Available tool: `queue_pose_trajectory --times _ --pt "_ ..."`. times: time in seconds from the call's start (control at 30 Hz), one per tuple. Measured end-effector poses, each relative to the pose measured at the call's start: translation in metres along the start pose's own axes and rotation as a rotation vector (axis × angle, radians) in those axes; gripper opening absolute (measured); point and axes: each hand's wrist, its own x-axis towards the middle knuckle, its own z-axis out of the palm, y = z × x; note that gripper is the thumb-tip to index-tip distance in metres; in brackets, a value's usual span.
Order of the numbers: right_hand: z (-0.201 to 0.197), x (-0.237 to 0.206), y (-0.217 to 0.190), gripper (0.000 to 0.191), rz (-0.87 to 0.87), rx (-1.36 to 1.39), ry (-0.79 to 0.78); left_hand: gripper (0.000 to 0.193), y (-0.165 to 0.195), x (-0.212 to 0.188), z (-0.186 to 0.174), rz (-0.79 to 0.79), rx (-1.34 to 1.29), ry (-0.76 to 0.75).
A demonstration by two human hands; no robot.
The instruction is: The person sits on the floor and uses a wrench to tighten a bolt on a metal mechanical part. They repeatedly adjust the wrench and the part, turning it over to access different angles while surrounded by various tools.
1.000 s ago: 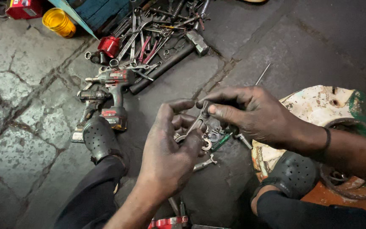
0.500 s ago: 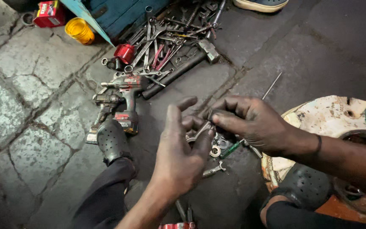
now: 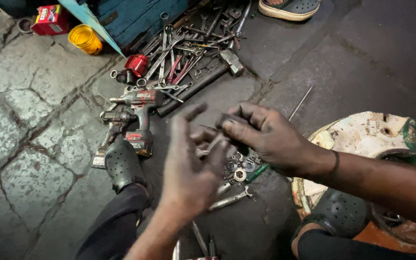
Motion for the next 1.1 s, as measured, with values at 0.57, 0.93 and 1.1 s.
queue_pose_trajectory --times 0.57,0.93,1.1 --pt "-0.013 0.002 -0.012 0.032 0.168 -0.209 0.164 0.058 -0.008 0.002 -0.019 0.086 0.026 0.090" --pt "-0.020 0.014 0.017 0.036 0.033 -0.173 -0.176 0.063 -0.005 -0.003 -0.021 0.182 0.193 0.032" --pt "-0.016 0.019 0.018 0.025 0.026 -0.246 -0.111 0.064 -0.004 -0.001 -0.017 0.138 0.265 0.017"
